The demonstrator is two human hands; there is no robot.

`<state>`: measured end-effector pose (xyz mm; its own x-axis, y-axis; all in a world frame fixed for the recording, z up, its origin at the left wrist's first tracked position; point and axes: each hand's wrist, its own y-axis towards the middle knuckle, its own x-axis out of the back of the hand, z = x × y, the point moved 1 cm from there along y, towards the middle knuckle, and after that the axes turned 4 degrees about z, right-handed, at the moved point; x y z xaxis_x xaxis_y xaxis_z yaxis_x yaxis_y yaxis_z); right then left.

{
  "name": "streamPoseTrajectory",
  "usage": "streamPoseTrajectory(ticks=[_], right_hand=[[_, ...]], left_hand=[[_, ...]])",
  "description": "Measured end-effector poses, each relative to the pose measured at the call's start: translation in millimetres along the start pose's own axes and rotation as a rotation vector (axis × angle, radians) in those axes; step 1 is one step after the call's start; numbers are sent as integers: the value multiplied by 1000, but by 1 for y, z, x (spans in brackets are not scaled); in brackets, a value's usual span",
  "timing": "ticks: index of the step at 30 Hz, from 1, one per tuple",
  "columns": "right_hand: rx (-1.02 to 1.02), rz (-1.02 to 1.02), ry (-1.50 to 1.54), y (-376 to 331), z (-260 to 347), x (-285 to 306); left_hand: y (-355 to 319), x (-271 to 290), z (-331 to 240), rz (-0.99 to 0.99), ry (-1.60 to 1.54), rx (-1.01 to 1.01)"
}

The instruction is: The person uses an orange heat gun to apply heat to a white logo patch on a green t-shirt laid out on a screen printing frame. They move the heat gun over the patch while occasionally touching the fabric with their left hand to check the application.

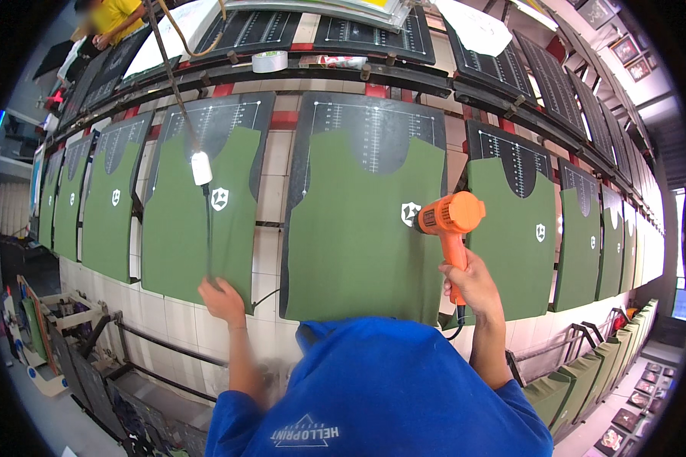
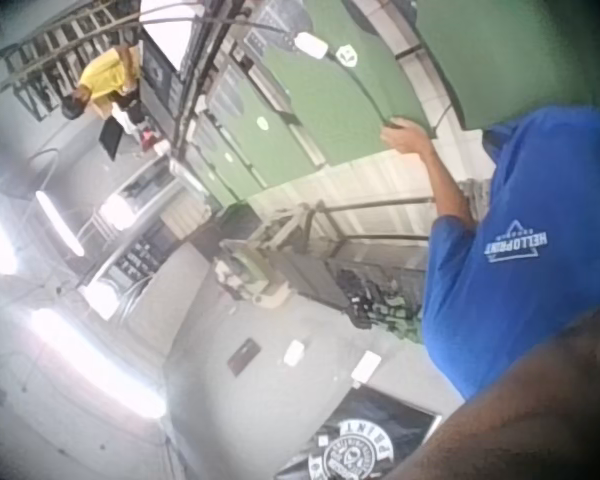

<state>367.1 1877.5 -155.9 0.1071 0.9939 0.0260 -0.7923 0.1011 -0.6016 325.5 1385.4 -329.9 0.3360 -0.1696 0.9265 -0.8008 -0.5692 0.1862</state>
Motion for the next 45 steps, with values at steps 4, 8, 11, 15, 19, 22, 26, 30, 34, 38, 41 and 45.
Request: streamPoseTrajectory(ticks=[4, 8, 11, 15, 19, 22, 26, 30, 34, 38, 41, 45], right_hand=[[-20, 55, -17, 3, 1, 2], [-14, 51, -12, 2, 3, -1], [-4, 37, -28, 3, 6, -6], [-20, 86, -41, 8, 7, -3], [-2, 70, -14, 11, 9, -9], [2, 89, -13, 15, 9, -7], [-2, 76, -30, 16, 14, -11], [30, 72, -41, 20, 15, -13], [60, 54, -34, 27, 17, -13], [68, 29, -32, 34, 18, -16], [64, 22, -50, 37, 18, -16], [106, 29, -33, 42, 9, -14]], left_hand=[[-1, -2, 5, -3, -11, 6], [0, 0, 1, 3, -18, 10], [0, 0, 2, -2, -14, 6], [-1, 2, -1, -12, -14, 8], [0, 1, 0, -22, -13, -5], [0, 3, -3, -17, -29, 3], [-1, 5, -4, -3, -43, 20], [0, 3, 0, -2, -51, 16], [0, 2, 0, -10, -71, 8], [0, 0, 4, -19, -55, 12], [1, -2, 5, 11, -76, 41], [2, -5, 5, -31, -57, 11]])
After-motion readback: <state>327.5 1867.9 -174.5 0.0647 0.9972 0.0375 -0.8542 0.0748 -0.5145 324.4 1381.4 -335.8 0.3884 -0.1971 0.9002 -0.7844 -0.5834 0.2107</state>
